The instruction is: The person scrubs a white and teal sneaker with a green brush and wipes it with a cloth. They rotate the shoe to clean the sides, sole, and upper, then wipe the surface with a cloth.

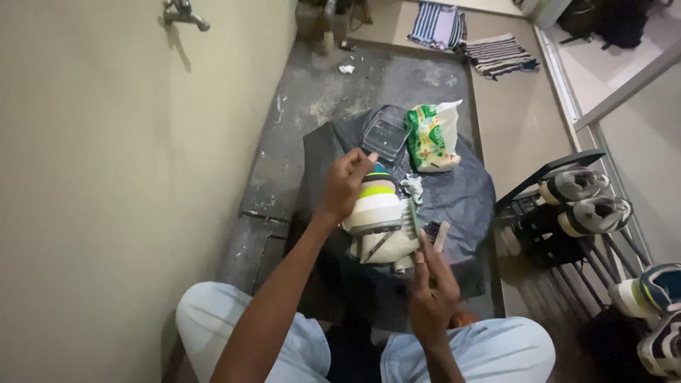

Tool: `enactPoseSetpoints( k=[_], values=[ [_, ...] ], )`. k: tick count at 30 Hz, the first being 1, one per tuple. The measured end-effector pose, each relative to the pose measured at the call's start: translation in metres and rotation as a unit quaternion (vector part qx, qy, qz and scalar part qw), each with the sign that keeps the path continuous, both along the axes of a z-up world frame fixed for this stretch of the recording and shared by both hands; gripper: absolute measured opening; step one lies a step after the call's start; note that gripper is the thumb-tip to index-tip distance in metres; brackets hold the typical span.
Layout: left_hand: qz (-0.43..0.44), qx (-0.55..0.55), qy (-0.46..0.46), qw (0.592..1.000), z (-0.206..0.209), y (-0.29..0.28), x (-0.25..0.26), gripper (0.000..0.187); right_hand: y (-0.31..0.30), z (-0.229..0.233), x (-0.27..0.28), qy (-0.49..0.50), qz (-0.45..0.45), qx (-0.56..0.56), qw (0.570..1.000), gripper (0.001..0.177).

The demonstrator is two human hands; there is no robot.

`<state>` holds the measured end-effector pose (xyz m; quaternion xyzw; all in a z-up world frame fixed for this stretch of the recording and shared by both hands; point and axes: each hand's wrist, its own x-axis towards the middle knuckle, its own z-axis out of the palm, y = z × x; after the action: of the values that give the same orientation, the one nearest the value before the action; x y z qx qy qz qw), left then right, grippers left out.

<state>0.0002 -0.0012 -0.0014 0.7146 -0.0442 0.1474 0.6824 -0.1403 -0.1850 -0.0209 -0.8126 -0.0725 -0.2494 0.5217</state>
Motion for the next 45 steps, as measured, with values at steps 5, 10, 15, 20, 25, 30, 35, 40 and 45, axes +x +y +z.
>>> enactPoseSetpoints(
  k=[5, 10, 15, 20, 25, 30, 35, 40, 45],
  values=[
    [0.004, 0.011, -0.001, 1.0, 0.002, -0.005, -0.006, 0.03, -0.003, -0.002, -0.01, 0.045, -0.012, 0.023, 0.999, 0.04],
    [0.035, 0.05, 0.03, 0.998, 0.009, -0.011, -0.013, 0.034, -0.006, -0.004, -0.013, -0.028, -0.007, -0.049, 0.998, 0.041],
    [0.022, 0.051, -0.001, 0.998, -0.004, -0.01, -0.004, 0.031, -0.007, -0.015, -0.015, -0.068, -0.038, -0.122, 0.989, 0.04],
    [0.05, 0.054, -0.043, 0.996, -0.004, -0.017, -0.003, 0.042, -0.012, -0.016, -0.009, -0.129, -0.03, -0.148, 0.98, 0.044],
    [0.053, 0.042, -0.04, 0.997, 0.0, -0.022, -0.003, 0.042, -0.014, -0.024, -0.013, -0.175, -0.039, -0.266, 0.947, 0.054],
    [0.044, 0.041, -0.059, 0.996, 0.003, -0.026, -0.005, 0.05, -0.019, -0.022, 0.009, -0.218, -0.118, -0.222, 0.943, 0.035],
    [0.06, 0.057, -0.084, 0.993, -0.004, -0.033, 0.0, 0.044, -0.013, -0.025, -0.015, -0.196, -0.048, -0.288, 0.936, 0.052],
    [0.063, 0.052, -0.071, 0.994, -0.002, -0.033, -0.004, 0.042, -0.025, -0.037, 0.006, -0.208, -0.113, -0.267, 0.934, 0.04],
    [0.079, 0.065, -0.09, 0.991, -0.002, -0.038, -0.002, 0.045, -0.005, -0.035, -0.015, -0.237, -0.036, -0.317, 0.918, 0.049]
  ],
)
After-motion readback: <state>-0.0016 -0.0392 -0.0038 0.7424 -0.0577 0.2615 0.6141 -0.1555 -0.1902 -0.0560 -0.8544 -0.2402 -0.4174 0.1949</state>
